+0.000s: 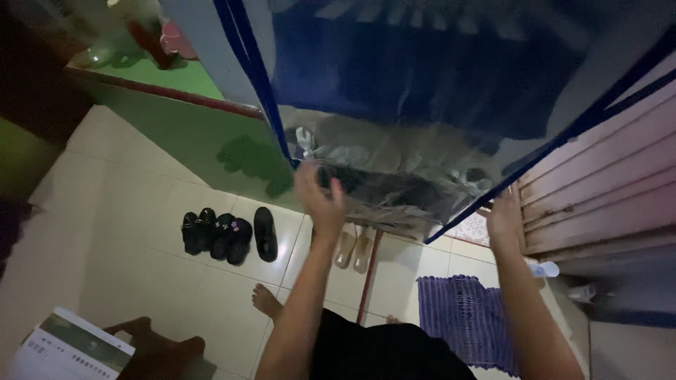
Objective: Organizing various pairs of shoes by placing them into the slots of a hanging shoe rack.
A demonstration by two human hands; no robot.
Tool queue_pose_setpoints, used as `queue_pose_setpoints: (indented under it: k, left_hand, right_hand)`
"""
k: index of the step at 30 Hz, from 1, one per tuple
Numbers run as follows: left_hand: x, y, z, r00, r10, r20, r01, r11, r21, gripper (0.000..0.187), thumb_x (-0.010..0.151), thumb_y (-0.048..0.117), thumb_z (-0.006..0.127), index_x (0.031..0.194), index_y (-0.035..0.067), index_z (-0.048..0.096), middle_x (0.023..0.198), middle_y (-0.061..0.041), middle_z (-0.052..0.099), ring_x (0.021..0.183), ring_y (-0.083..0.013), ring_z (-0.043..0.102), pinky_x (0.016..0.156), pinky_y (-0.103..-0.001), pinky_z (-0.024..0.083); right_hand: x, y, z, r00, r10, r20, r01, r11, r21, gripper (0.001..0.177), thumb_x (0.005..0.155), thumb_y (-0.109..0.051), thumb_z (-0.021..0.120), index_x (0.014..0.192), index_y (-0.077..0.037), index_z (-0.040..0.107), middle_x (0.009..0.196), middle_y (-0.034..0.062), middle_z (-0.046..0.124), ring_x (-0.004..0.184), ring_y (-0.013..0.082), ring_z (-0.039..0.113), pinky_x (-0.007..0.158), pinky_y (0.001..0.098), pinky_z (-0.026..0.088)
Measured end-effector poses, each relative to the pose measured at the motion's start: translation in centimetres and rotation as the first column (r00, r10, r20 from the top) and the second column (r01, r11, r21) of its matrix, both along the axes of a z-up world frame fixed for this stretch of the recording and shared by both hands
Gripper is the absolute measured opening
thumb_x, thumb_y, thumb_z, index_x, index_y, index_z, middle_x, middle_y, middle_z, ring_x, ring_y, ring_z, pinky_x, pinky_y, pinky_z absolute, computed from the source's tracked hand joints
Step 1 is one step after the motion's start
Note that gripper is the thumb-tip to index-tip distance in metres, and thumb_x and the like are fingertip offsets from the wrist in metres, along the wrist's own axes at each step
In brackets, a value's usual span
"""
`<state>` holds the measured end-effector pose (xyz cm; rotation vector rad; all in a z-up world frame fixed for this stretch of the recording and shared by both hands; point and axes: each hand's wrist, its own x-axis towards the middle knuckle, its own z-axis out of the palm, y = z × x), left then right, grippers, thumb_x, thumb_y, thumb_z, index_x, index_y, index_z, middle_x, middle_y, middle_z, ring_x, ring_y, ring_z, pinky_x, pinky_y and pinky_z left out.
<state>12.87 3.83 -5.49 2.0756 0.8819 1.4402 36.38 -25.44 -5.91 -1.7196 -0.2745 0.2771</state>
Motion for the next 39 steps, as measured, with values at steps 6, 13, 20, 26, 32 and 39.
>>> queue_pose_setpoints:
  k: [6, 13, 20, 26, 32, 39]
  left_hand:
    - [0.5, -6.6, 1.5, 0.912, -0.214, -0.35, 0.241, 0.97, 0.037, 0.071, 0.082, 0.006, 0.074, 0.149, 0.012, 0.05, 0.162, -0.017, 0.039, 0.147, -0.0452, 0.035, 0.118, -0.061, 0.031]
    - [0.2, -6.3, 2.4, 0.914, -0.234, -0.332, 0.263, 0.964, 0.047, 0.074, 0.085, 0.011, 0.078, 0.152, 0.015, 0.046, 0.166, -0.014, 0.03, 0.149, -0.0477, 0.028, 0.114, -0.066, 0.029]
    - [-1.6, -5.9, 1.7, 0.902, -0.211, -0.376, 0.225, 0.974, -0.008, 0.077, 0.08, 0.011, 0.078, 0.151, 0.016, 0.048, 0.167, -0.014, 0.029, 0.149, -0.0482, 0.026, 0.117, -0.066, 0.026]
    - [-5.1, -5.2, 0.5, 0.911, -0.191, -0.366, 0.171, 0.981, -0.088, 0.073, 0.081, 0.015, 0.079, 0.148, 0.015, 0.05, 0.165, -0.012, 0.033, 0.148, -0.0478, 0.029, 0.116, -0.066, 0.025]
    - [-11.5, -1.4, -2.1, 0.908, -0.068, -0.414, 0.013, 0.991, -0.133, 0.062, 0.087, 0.014, 0.072, 0.146, 0.012, 0.054, 0.163, -0.015, 0.037, 0.147, -0.0478, 0.031, 0.117, -0.064, 0.026]
    - [-20.5, 7.8, -8.6, 0.886, 0.082, -0.456, -0.207, 0.951, -0.231, 0.051, 0.094, 0.014, 0.067, 0.144, 0.011, 0.056, 0.16, -0.014, 0.041, 0.145, -0.0476, 0.034, 0.115, -0.064, 0.026]
  right_hand:
    - [-7.3, 1.0, -1.6, 0.949, -0.11, 0.296, 0.199, 0.936, -0.291, 0.084, 0.104, -0.033, 0.053, 0.168, -0.002, 0.008, 0.16, 0.0263, 0.041, 0.13, 0.0393, 0.056, 0.109, 0.0467, 0.045]
    - [-10.6, 2.4, -0.6, 0.942, 0.035, 0.333, 0.101, 0.918, -0.384, 0.104, 0.094, -0.035, 0.068, 0.162, 0.008, 0.003, 0.17, 0.0301, 0.002, 0.157, 0.0453, 0.011, 0.124, 0.0474, 0.02]
    - [-14.0, 5.1, 1.9, 0.759, 0.238, 0.606, 0.039, 0.913, -0.407, 0.105, 0.092, -0.035, 0.072, 0.164, 0.004, 0.006, 0.168, 0.0364, -0.001, 0.156, 0.0536, 0.009, 0.125, 0.0547, 0.018]
    - [-17.4, 11.6, 2.2, 0.578, 0.567, 0.586, -0.163, 0.784, -0.599, 0.092, 0.09, -0.034, 0.069, 0.163, -0.005, 0.02, 0.17, 0.0257, 0.013, 0.157, 0.0496, 0.011, 0.124, 0.0615, 0.016]
    - [-22.0, 20.8, -0.3, 0.454, 0.752, 0.478, -0.363, 0.646, -0.671, 0.078, 0.097, -0.034, 0.064, 0.16, -0.006, 0.027, 0.17, 0.0196, 0.018, 0.157, 0.047, 0.014, 0.123, 0.0624, 0.014]
    - [-29.0, 34.8, -6.5, 0.336, 0.861, 0.381, -0.581, 0.508, -0.636, 0.074, 0.096, -0.032, 0.062, 0.158, -0.003, 0.033, 0.166, 0.0217, 0.023, 0.153, 0.0476, 0.016, 0.12, 0.063, 0.015]
